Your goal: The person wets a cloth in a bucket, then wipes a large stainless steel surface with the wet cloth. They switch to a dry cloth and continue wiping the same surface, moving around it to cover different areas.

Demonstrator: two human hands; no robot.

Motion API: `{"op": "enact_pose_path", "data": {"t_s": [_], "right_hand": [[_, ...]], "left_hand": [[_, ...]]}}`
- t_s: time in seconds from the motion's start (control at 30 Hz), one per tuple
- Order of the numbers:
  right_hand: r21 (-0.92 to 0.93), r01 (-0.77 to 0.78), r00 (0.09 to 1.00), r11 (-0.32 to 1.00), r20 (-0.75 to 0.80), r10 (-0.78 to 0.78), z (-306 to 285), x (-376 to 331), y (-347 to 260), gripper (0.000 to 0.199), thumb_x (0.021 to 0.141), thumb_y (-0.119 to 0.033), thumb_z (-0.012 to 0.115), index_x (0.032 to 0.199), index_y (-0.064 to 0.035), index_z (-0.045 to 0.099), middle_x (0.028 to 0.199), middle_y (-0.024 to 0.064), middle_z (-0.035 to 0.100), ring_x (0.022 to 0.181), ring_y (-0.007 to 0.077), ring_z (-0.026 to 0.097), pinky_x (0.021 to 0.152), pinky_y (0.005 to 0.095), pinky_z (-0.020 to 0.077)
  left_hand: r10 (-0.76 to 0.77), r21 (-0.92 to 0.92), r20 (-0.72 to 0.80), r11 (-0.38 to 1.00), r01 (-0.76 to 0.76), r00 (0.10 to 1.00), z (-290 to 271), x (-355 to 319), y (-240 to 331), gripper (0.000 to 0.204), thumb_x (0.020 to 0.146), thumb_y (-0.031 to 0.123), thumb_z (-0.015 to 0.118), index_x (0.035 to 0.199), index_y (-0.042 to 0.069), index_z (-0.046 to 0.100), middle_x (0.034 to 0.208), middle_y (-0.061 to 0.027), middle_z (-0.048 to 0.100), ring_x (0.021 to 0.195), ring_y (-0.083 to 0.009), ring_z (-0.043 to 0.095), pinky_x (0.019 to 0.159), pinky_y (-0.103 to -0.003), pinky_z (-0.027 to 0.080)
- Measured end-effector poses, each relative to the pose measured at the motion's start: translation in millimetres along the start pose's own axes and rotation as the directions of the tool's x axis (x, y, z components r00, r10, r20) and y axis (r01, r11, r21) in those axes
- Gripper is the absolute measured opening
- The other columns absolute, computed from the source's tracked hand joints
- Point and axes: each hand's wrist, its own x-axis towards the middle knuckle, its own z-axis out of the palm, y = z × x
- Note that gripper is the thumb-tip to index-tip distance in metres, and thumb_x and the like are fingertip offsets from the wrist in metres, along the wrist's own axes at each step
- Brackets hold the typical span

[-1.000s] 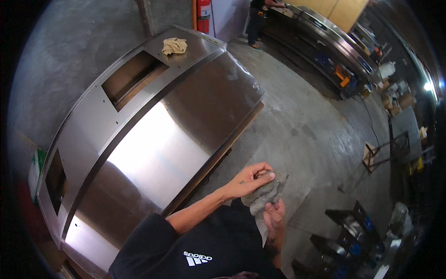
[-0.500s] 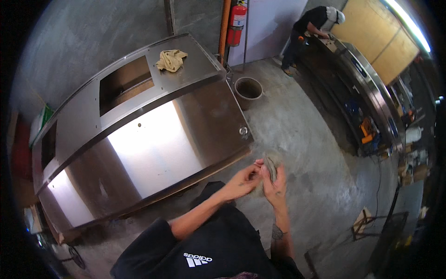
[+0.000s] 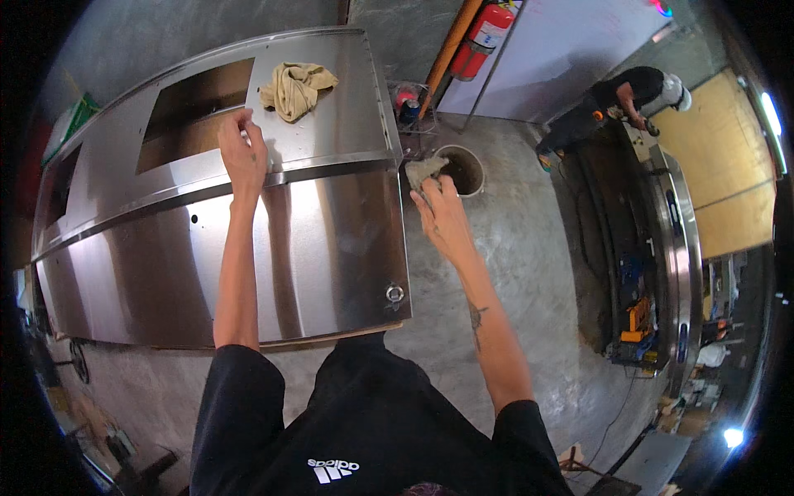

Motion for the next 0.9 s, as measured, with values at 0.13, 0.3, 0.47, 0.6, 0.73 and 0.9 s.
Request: {"op": "enact_pose_path", "data": {"t_s": [0.13,0.3,0.47,0.6,0.73,0.9], "right_hand": [[-0.013,0.046,0.995,0.999,0.091,-0.045,20.5,37.3,29.1,0.028,0.106,-0.023,0.068,0.126,-0.0036,0.062,0.122,0.0263,0.055,0.110,0.0477,0.061,0.090,0.0549,0.0514],[0.024,0.175,0.966,0.984,0.189,-0.176,28.4,72.2,41.7,0.027,0.107,-0.025,0.066,0.123,-0.0033,0.061,0.122,0.0287,0.055,0.108,0.0515,0.062,0.091,0.0561,0.0528],[0.062,0.170,0.948,0.984,0.262,-0.180,39.0,92.5,45.6,0.021,0.108,-0.019,0.065,0.120,-0.0020,0.060,0.120,0.0288,0.055,0.107,0.0522,0.062,0.089,0.0559,0.0530],[0.145,0.113,0.964,0.983,0.223,-0.143,38.8,46.6,67.5,0.015,0.107,-0.013,0.064,0.115,-0.0005,0.061,0.116,0.0277,0.054,0.102,0.0506,0.062,0.085,0.0542,0.0516],[0.213,-0.007,0.990,0.977,0.142,-0.024,32.5,13.0,94.5,0.013,0.106,-0.012,0.066,0.109,0.0000,0.062,0.111,0.0257,0.054,0.096,0.0482,0.062,0.081,0.0533,0.0497],[0.163,0.186,0.968,0.969,0.141,-0.209,32.7,74.3,67.7,0.014,0.103,-0.015,0.069,0.111,-0.0038,0.067,0.110,0.0228,0.057,0.099,0.0452,0.063,0.084,0.0550,0.0524]], "left_hand": [[0.067,0.218,-0.040,0.974,-0.056,0.997,18.4,4.7,-26.4,0.027,0.100,0.003,0.059,0.125,-0.002,0.065,0.119,-0.0215,0.067,0.112,-0.0389,0.061,0.101,-0.049,0.049],[0.020,0.297,-0.031,0.955,-0.010,0.999,32.0,-2.2,-15.0,0.029,0.100,0.004,0.058,0.127,-0.005,0.062,0.120,-0.0242,0.065,0.115,-0.0411,0.059,0.101,-0.050,0.048],[0.029,0.408,-0.022,0.913,-0.018,0.999,28.4,-5.0,-11.2,0.031,0.100,0.007,0.058,0.128,-0.006,0.061,0.117,-0.0247,0.064,0.111,-0.0410,0.059,0.098,-0.051,0.049],[0.015,0.458,-0.054,0.889,0.011,0.998,29.3,-0.9,-17.7,0.025,0.098,0.006,0.059,0.120,-0.007,0.061,0.113,-0.0256,0.062,0.107,-0.0430,0.058,0.096,-0.052,0.048],[0.058,0.526,-0.059,0.850,-0.018,0.997,38.6,-0.5,-9.6,0.023,0.097,0.006,0.059,0.116,-0.007,0.061,0.113,-0.0257,0.063,0.107,-0.0430,0.058,0.095,-0.053,0.047],[0.051,0.596,-0.013,0.802,-0.033,0.999,33.9,0.0,-11.4,0.029,0.097,0.007,0.061,0.122,-0.006,0.059,0.115,-0.0251,0.064,0.109,-0.0421,0.059,0.098,-0.052,0.047]]}}
